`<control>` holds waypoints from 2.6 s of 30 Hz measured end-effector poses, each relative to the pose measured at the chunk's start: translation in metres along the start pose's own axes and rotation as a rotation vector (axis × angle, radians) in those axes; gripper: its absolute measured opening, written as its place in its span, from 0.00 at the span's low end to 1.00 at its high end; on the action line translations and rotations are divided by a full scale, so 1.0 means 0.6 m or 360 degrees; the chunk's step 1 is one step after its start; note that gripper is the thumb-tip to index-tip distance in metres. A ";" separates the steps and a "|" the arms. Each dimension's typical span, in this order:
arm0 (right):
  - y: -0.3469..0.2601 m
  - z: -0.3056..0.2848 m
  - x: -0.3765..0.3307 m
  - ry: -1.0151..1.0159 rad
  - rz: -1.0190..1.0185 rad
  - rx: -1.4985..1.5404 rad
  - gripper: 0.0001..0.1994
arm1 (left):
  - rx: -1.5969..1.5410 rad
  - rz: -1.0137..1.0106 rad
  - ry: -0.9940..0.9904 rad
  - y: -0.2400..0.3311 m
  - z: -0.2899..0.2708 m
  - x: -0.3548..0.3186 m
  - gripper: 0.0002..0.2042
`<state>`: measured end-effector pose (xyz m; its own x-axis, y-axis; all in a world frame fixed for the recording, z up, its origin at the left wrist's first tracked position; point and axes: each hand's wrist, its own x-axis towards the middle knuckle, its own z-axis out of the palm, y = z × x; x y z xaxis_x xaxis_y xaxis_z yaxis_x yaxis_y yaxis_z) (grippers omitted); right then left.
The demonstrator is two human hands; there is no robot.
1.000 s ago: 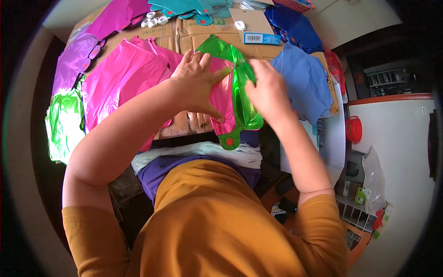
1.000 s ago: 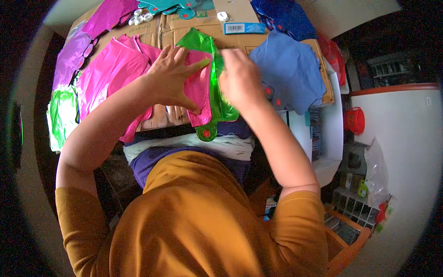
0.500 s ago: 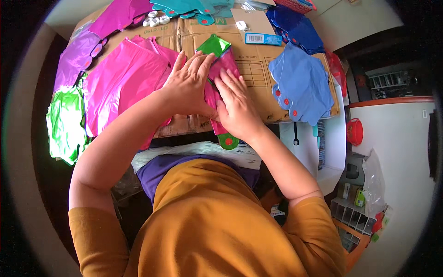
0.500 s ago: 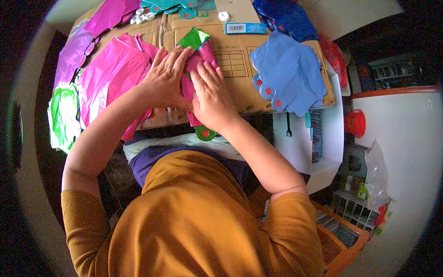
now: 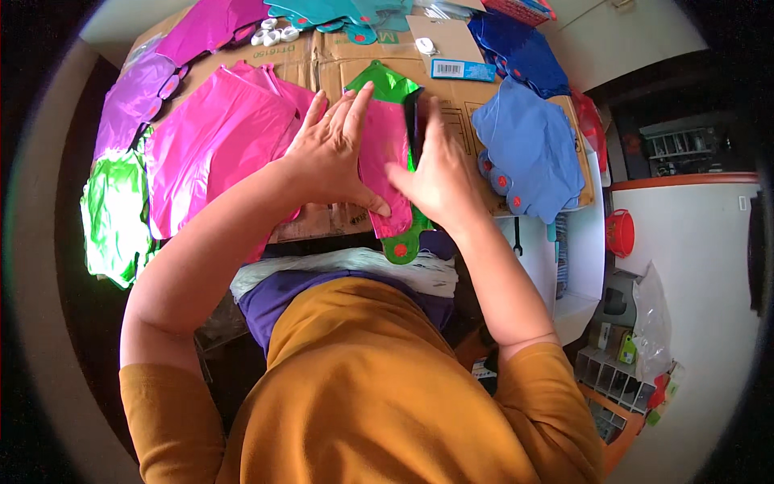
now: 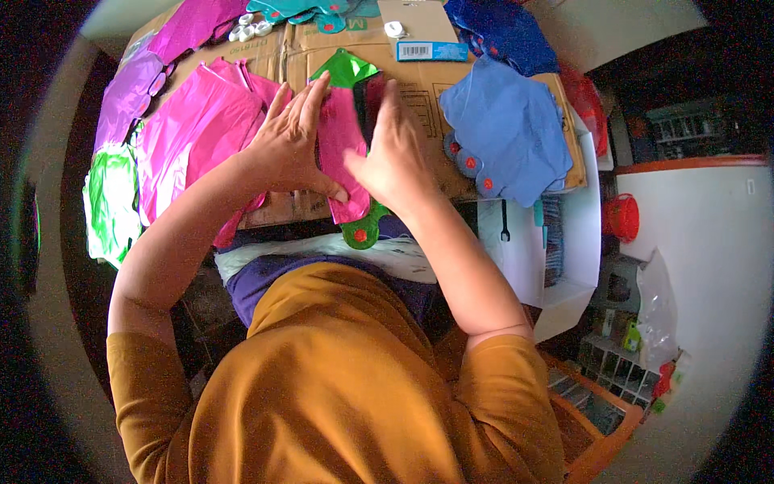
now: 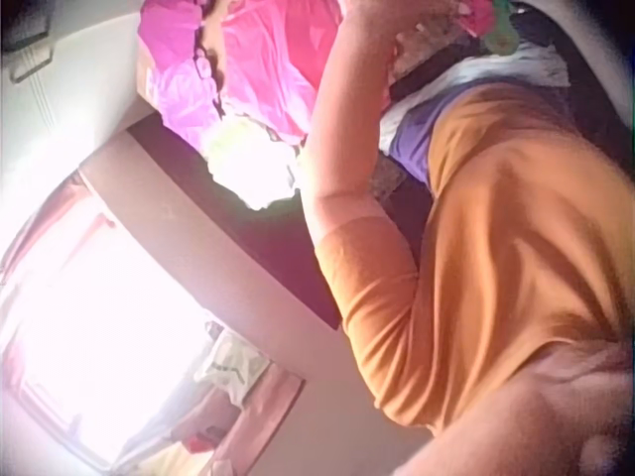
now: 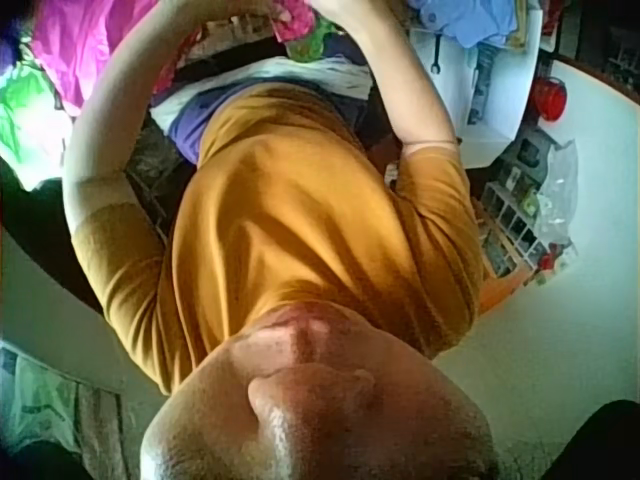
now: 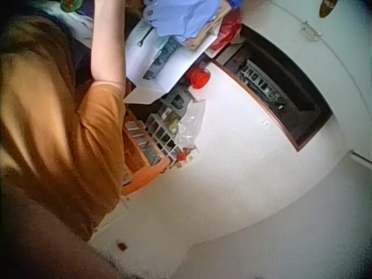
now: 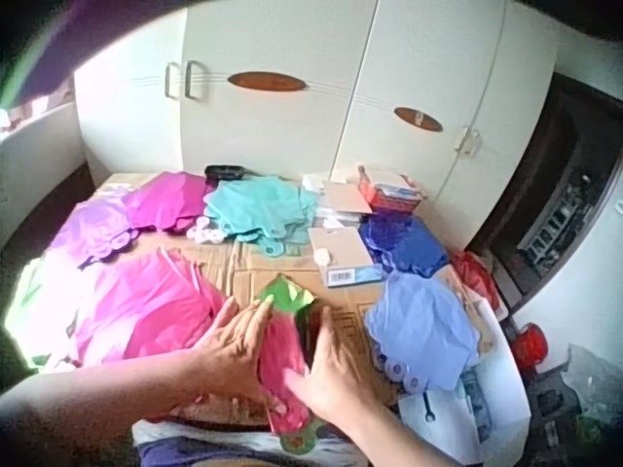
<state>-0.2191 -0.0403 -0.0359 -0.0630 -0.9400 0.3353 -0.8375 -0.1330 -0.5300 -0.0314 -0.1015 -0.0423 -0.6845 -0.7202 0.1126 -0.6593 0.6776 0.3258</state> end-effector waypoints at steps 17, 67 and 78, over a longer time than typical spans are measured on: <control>0.125 -0.049 0.074 -0.0215 0.0672 0.0291 0.12 | 0.0733 0.0076 -0.0745 0.067 -0.066 0.076 0.71; 0.001 0.035 -0.030 -0.0128 -0.0547 -0.0178 0.24 | -0.0147 0.0059 0.0089 0.000 -0.003 0.006 0.73; 0.016 0.047 -0.034 -0.0130 -0.0550 -0.0161 0.26 | 0.0262 0.0495 0.0283 0.004 -0.003 -0.011 0.57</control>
<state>-0.2105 -0.0316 -0.0698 0.2733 -0.8675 0.4157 -0.8514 -0.4192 -0.3153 -0.0282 -0.0955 -0.0402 -0.8045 -0.4815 0.3478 -0.4799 0.8719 0.0971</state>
